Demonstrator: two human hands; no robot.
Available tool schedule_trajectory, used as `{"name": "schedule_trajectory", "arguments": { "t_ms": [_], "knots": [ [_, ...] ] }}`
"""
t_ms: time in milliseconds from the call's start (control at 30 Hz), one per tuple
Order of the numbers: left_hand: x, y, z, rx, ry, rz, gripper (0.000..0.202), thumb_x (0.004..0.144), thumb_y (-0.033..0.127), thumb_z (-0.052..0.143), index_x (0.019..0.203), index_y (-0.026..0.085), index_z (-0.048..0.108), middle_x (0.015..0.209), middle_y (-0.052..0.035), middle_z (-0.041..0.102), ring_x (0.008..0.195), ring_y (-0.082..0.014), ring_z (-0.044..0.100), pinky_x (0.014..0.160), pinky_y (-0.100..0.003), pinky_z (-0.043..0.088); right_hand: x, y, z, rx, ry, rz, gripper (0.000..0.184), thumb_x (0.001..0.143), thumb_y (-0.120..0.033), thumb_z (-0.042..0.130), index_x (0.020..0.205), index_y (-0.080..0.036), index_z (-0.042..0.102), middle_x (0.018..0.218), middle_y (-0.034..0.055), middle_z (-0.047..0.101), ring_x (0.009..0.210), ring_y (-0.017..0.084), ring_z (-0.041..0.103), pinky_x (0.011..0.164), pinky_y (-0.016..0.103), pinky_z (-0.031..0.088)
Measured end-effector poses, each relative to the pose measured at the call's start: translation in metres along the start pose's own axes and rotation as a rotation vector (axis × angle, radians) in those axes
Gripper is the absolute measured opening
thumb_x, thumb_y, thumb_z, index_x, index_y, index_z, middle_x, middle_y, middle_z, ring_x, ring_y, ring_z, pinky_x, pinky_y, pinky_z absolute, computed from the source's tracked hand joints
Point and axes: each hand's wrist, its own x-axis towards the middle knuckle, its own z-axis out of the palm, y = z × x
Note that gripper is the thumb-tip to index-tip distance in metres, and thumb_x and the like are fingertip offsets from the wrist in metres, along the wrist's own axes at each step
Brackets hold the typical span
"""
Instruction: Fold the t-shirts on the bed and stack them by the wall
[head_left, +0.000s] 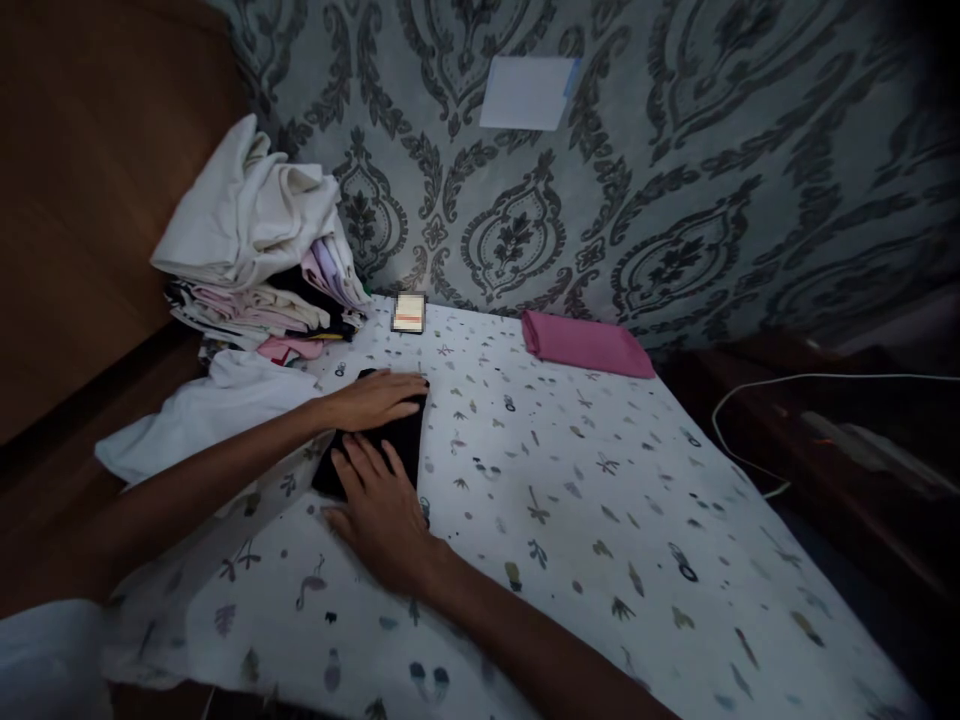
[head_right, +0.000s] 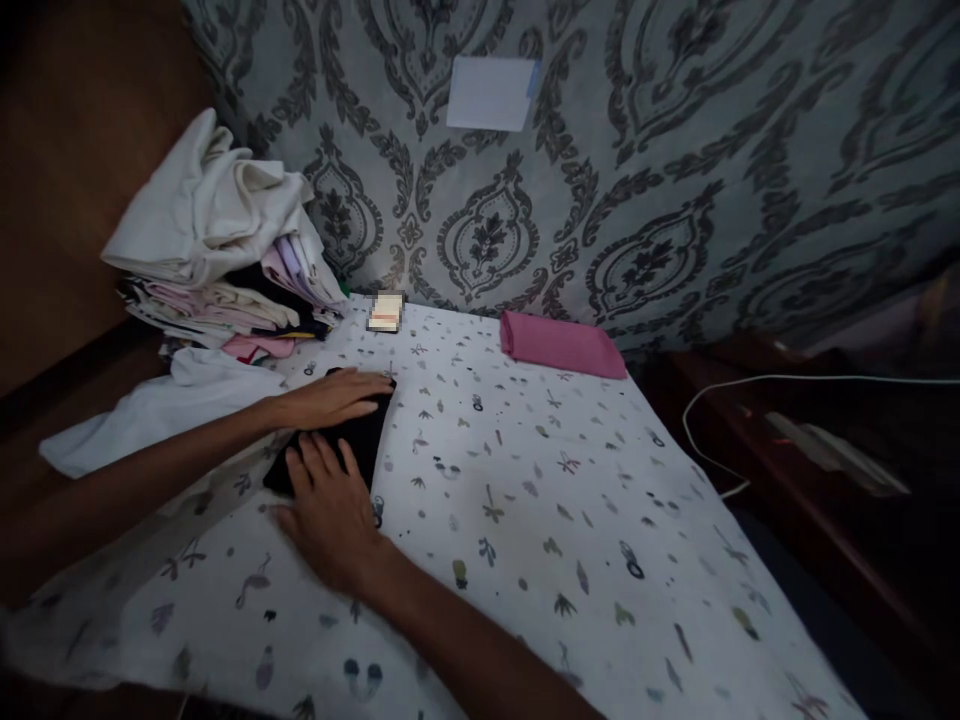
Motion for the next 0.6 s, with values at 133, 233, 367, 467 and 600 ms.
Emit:
{"name": "schedule_trajectory", "arguments": {
  "t_ms": [133, 233, 367, 467, 600],
  "knots": [
    [0.026, -0.018, 0.022, -0.043, -0.130, -0.109, 0.049, 0.101, 0.044, 0.031, 0.144, 0.027, 0.046, 0.156, -0.0041, 0.041, 0.147, -0.0235, 0.028, 0.120, -0.050, 0.007, -0.005, 0.005, 0.010, 0.010, -0.080, -0.024, 0.067, 0.100, -0.053, 0.038, 0.151, -0.009, 0.034, 0.158, 0.0158, 0.033, 0.150, 0.025, 0.021, 0.123, 0.049, 0.016],
    [0.046, -0.038, 0.024, -0.055, -0.140, -0.141, 0.047, 0.100, 0.045, 0.033, 0.141, 0.030, 0.050, 0.158, -0.0027, 0.037, 0.148, -0.0230, 0.026, 0.120, -0.050, 0.008, -0.006, 0.002, 0.008, 0.045, -0.088, -0.026, 0.070, 0.099, -0.054, 0.040, 0.151, -0.007, 0.033, 0.159, 0.0168, 0.031, 0.150, 0.027, 0.019, 0.123, 0.051, 0.014],
    [0.059, -0.055, 0.020, -0.091, 0.054, -0.153, 0.046, 0.097, 0.043, 0.035, 0.128, 0.021, 0.061, 0.145, -0.0096, 0.054, 0.137, -0.0224, 0.044, 0.117, -0.039, 0.024, -0.014, 0.002, 0.000, 0.175, -0.053, -0.029, 0.059, 0.100, -0.046, 0.042, 0.146, -0.009, 0.042, 0.155, 0.0166, 0.039, 0.148, 0.026, 0.027, 0.122, 0.050, 0.020],
    [0.048, -0.061, 0.016, -0.106, 0.281, -0.201, 0.046, 0.096, 0.043, 0.032, 0.116, 0.015, 0.062, 0.124, -0.0141, 0.065, 0.117, -0.0242, 0.057, 0.106, -0.038, 0.039, -0.021, 0.023, -0.007, 0.320, 0.128, 0.150, 0.045, 0.101, -0.037, 0.040, 0.136, -0.014, 0.053, 0.150, 0.0152, 0.045, 0.142, 0.024, 0.038, 0.117, 0.046, 0.032],
    [0.003, -0.057, 0.007, -0.150, 0.476, -0.431, 0.041, 0.090, 0.048, 0.039, 0.108, 0.016, 0.059, 0.110, -0.0124, 0.063, 0.102, -0.0256, 0.059, 0.095, -0.041, 0.045, -0.011, 0.078, -0.015, 0.562, 0.294, 0.578, 0.038, 0.092, -0.039, 0.052, 0.123, -0.017, 0.061, 0.122, 0.0131, 0.063, 0.116, 0.025, 0.058, 0.104, 0.045, 0.045]
  ]
}}
